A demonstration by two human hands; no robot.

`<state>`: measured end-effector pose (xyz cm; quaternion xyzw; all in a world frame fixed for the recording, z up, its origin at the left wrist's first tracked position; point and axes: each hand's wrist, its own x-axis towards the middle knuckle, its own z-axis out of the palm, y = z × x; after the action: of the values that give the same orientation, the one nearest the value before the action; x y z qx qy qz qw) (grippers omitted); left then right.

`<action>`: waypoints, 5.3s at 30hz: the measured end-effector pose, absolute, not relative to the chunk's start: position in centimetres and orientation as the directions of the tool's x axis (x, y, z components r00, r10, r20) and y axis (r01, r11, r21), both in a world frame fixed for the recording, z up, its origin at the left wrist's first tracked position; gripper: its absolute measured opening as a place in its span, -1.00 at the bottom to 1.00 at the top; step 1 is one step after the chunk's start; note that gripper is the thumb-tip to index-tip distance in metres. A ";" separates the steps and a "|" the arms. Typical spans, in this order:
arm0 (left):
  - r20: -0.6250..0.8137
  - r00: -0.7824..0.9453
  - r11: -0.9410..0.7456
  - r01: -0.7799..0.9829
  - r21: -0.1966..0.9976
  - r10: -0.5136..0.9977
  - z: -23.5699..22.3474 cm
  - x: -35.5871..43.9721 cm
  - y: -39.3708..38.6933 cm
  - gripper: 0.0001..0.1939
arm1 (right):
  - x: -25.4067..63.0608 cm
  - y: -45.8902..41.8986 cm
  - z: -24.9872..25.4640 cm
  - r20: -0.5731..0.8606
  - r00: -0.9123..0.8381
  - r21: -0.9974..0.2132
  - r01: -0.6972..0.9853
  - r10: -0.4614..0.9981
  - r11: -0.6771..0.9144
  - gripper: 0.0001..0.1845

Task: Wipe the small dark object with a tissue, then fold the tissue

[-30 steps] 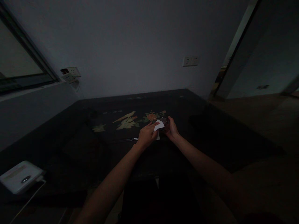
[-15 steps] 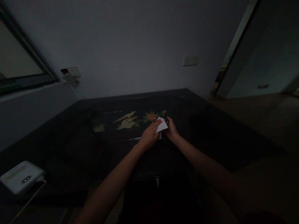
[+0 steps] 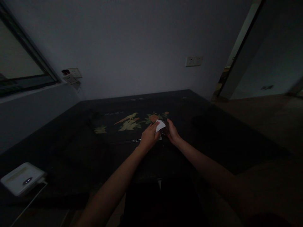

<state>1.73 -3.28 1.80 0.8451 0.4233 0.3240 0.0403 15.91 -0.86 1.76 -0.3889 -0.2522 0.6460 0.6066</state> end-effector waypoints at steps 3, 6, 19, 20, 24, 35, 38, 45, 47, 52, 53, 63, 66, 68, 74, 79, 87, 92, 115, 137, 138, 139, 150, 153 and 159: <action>0.511 0.443 -0.657 0.648 0.385 0.736 1.6 1.7 -3.3 -0.48 | 15.7 -0.8 1.2 -0.168 0.043 -0.824 -0.555 0.985 -0.117 -0.71; 0.536 0.477 -0.707 0.582 0.401 0.696 1.6 1.7 -3.4 -0.45 | 15.7 -0.8 1.0 -0.145 0.064 -0.837 -0.540 0.987 -0.088 -0.73; 0.565 0.600 -0.823 0.437 0.362 0.567 2.2 2.0 -4.1 -0.42 | 16.2 -0.8 1.9 -0.205 0.090 -0.788 -0.605 0.975 -0.109 -0.73; 0.567 0.600 -0.825 0.438 0.357 0.564 2.3 2.0 -4.1 -0.44 | 16.3 -0.6 1.8 -0.208 0.088 -0.784 -0.611 0.974 -0.112 -0.72; 0.583 0.595 -0.830 0.452 0.327 0.553 2.4 2.1 -4.2 -0.49 | 16.6 -0.4 2.1 -0.209 0.070 -0.766 -0.631 0.975 -0.119 -0.71; 0.591 0.458 -0.718 0.612 0.332 0.664 2.5 2.1 -4.5 -0.55 | 16.9 -0.6 2.7 -0.224 0.093 -0.723 -0.683 0.970 -0.101 -0.68; 0.565 0.445 -0.686 0.645 0.337 0.695 2.4 2.2 -4.3 -0.55 | 16.8 -0.6 2.6 -0.221 0.088 -0.731 -0.674 0.971 -0.105 -0.68; 0.457 0.429 -0.603 0.712 0.359 0.779 2.6 2.4 -4.2 -0.50 | 16.5 -0.8 2.5 -0.241 0.081 -0.742 -0.658 0.967 -0.130 -0.68; 0.452 0.431 -0.605 0.703 0.373 0.780 2.6 2.4 -4.1 -0.49 | 16.6 -0.8 2.5 -0.242 0.063 -0.746 -0.650 0.968 -0.144 -0.68; 0.465 0.433 -0.623 0.660 0.420 0.772 2.1 2.5 -3.9 -0.47 | 16.4 -0.8 2.3 -0.210 0.038 -0.787 -0.600 0.977 -0.145 -0.73; 0.472 0.433 -0.629 0.648 0.430 0.768 2.0 2.5 -3.8 -0.46 | 16.3 -0.7 2.2 -0.204 0.047 -0.796 -0.590 0.978 -0.138 -0.73; 0.540 0.519 -0.746 0.518 0.418 0.663 1.5 2.6 -3.8 -0.39 | 15.9 -1.1 2.2 -0.206 0.102 -0.824 -0.555 0.973 -0.116 -0.77; 0.528 0.562 -0.771 0.497 0.398 0.636 1.8 2.6 -3.9 -0.38 | 16.0 -1.1 2.4 -0.214 0.111 -0.803 -0.586 0.970 -0.111 -0.79; 0.525 0.584 -0.784 0.486 0.386 0.620 2.0 2.6 -4.0 -0.39 | 16.1 -1.0 2.4 -0.231 0.113 -0.787 -0.605 0.966 -0.117 -0.80; 0.535 0.601 -0.803 0.485 0.346 0.594 2.5 2.5 -4.3 -0.41 | 16.7 -0.5 2.5 -0.249 0.083 -0.745 -0.653 0.965 -0.136 -0.71; 0.562 0.565 -0.791 0.511 0.336 0.604 2.7 2.5 -4.5 -0.47 | 17.2 -0.1 2.5 -0.226 0.106 -0.739 -0.666 0.968 -0.099 -0.68; 0.522 0.499 -0.704 0.625 0.336 0.692 2.7 2.4 -4.2 -0.53 | 17.3 -0.1 2.6 -0.205 0.102 -0.750 -0.655 0.973 -0.089 -0.67; 0.496 0.469 -0.665 0.653 0.362 0.730 2.4 2.4 -3.8 -0.52 | 17.1 -0.5 2.7 -0.204 0.083 -0.780 -0.616 0.976 -0.111 -0.70; 0.530 0.581 -0.787 0.465 0.406 0.617 2.7 2.2 -4.2 -0.48 | 16.4 -0.5 1.9 -0.176 0.102 -0.827 -0.555 0.979 -0.091 -0.73; 0.500 0.504 -0.699 0.614 0.366 0.704 2.4 2.2 -4.0 -0.48 | 17.2 -0.2 2.6 -0.195 0.134 -0.790 -0.609 0.972 -0.075 -0.69; 0.498 0.502 -0.697 0.613 0.372 0.707 2.3 2.2 -3.9 -0.48 | 17.1 -0.2 2.5 -0.200 0.131 -0.794 -0.603 0.971 -0.082 -0.69; 0.498 0.502 -0.698 0.609 0.377 0.707 2.3 2.1 -3.9 -0.47 | 17.0 -0.3 2.4 -0.200 0.124 -0.795 -0.600 0.972 -0.087 -0.70; 0.532 0.585 -0.789 0.490 0.370 0.612 2.6 1.9 -4.1 -0.47 | 16.5 -0.4 2.3 -0.130 0.079 -0.797 -0.601 0.988 -0.057 -0.72; 0.537 0.572 -0.781 0.513 0.355 0.620 2.6 2.0 -4.2 -0.48 | 16.7 -0.3 2.4 -0.140 0.098 -0.792 -0.608 0.985 -0.053 -0.71; 0.535 0.481 -0.712 0.567 0.414 0.695 1.8 2.2 -3.9 -0.46 | 16.6 -0.4 2.6 -0.116 0.083 -0.797 -0.603 0.990 -0.043 -0.68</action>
<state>2.16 -3.88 1.84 0.8558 0.3686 0.3514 0.0906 16.63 -0.41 2.57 -0.3647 -0.2653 0.6232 0.6390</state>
